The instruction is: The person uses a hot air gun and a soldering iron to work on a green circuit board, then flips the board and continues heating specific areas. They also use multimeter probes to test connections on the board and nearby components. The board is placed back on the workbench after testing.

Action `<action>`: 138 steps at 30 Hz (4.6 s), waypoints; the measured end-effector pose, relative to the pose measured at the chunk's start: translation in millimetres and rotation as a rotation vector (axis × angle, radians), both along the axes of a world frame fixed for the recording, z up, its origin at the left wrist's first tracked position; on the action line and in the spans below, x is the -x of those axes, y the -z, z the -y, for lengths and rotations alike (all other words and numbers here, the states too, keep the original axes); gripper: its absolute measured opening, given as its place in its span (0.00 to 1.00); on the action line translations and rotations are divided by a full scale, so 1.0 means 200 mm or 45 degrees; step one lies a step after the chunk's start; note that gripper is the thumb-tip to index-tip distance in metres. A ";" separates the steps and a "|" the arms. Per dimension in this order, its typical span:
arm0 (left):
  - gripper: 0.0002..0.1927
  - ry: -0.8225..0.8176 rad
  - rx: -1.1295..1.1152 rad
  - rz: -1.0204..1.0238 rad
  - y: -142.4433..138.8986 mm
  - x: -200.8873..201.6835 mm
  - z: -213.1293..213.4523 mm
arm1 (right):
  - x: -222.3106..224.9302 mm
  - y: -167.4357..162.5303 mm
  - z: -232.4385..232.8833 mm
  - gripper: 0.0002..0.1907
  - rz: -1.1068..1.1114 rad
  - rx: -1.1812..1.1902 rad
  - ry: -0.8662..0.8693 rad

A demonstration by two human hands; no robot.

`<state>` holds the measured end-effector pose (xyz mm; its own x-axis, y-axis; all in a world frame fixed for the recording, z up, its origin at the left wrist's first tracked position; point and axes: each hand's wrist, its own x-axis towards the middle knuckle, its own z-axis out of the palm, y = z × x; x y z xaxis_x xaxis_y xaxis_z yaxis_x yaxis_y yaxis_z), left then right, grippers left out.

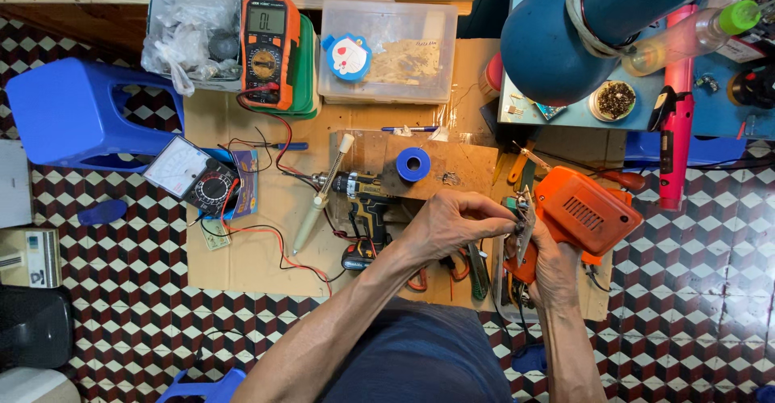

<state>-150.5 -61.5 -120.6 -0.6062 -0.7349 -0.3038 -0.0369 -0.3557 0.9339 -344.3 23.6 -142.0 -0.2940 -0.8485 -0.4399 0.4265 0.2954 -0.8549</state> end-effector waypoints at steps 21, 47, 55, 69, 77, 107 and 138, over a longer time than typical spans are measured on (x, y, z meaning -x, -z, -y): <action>0.15 -0.155 -0.534 -0.434 0.30 -0.22 0.01 | -0.20 -0.03 0.13 0.14 -0.275 -0.187 -0.086; 0.16 -0.262 -0.491 -0.526 0.57 -0.27 -0.09 | -0.17 -0.01 -0.22 0.19 0.144 -0.447 -0.124; 0.17 -0.219 -0.616 -0.520 0.59 -0.25 -0.07 | -0.11 0.02 -0.23 0.19 0.227 -0.410 -0.144; 0.18 -0.208 -0.627 -0.514 0.58 -0.23 -0.08 | -0.08 -0.02 -0.22 0.17 0.217 -0.399 -0.191; 0.19 -0.231 -0.653 -0.486 0.60 -0.22 -0.09 | -0.06 0.02 -0.24 0.18 0.236 -0.430 -0.206; 0.18 -0.198 -0.580 -0.448 0.61 -0.23 -0.04 | -0.12 0.00 -0.23 0.18 0.184 -0.394 -0.149; 0.19 -0.184 -0.580 -0.412 0.60 -0.24 -0.03 | -0.10 -0.03 -0.21 0.19 0.124 -0.432 -0.206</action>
